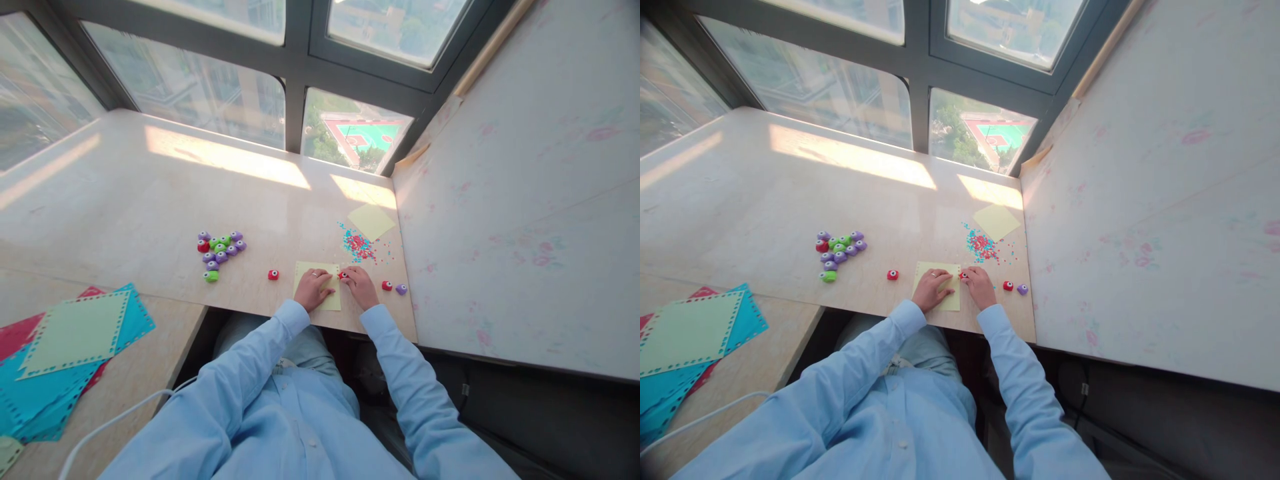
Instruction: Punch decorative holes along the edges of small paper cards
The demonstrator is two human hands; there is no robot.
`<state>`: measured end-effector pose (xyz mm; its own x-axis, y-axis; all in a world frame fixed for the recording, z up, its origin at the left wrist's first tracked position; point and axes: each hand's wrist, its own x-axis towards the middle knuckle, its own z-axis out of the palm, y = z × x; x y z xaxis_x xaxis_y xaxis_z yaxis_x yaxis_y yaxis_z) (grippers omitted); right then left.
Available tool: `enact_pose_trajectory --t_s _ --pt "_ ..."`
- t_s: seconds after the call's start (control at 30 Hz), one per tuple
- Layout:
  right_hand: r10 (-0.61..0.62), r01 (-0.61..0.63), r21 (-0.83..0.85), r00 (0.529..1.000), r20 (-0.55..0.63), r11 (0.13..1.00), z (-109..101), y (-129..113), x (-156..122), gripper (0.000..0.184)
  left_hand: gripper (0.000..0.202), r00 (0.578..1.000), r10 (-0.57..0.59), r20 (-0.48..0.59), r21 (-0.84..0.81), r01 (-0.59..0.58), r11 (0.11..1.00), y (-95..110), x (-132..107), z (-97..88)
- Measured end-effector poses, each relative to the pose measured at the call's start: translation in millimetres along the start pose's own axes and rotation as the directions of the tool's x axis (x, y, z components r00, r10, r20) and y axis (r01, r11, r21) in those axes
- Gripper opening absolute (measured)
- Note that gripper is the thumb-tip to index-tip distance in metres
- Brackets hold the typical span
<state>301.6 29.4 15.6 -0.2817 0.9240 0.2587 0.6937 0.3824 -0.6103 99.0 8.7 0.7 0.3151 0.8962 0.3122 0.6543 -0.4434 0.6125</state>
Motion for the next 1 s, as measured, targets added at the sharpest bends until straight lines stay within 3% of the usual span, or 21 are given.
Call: enact_pose_trajectory --t_s 0.63,1.0 --pt "0.137 -0.142 0.214 0.99 0.037 0.966 -5.5 -23.8 -23.7 0.023 0.033 1.0 0.014 -0.002 -0.031 -0.014 0.999 -1.2 -0.7 -0.1" --pt "0.156 -0.146 0.183 0.987 -0.043 0.972 2.1 -26.4 -21.9 0.021 0.036 1.0 0.019 0.012 -0.04 -0.018 0.999 -2.8 -1.3 0.5"
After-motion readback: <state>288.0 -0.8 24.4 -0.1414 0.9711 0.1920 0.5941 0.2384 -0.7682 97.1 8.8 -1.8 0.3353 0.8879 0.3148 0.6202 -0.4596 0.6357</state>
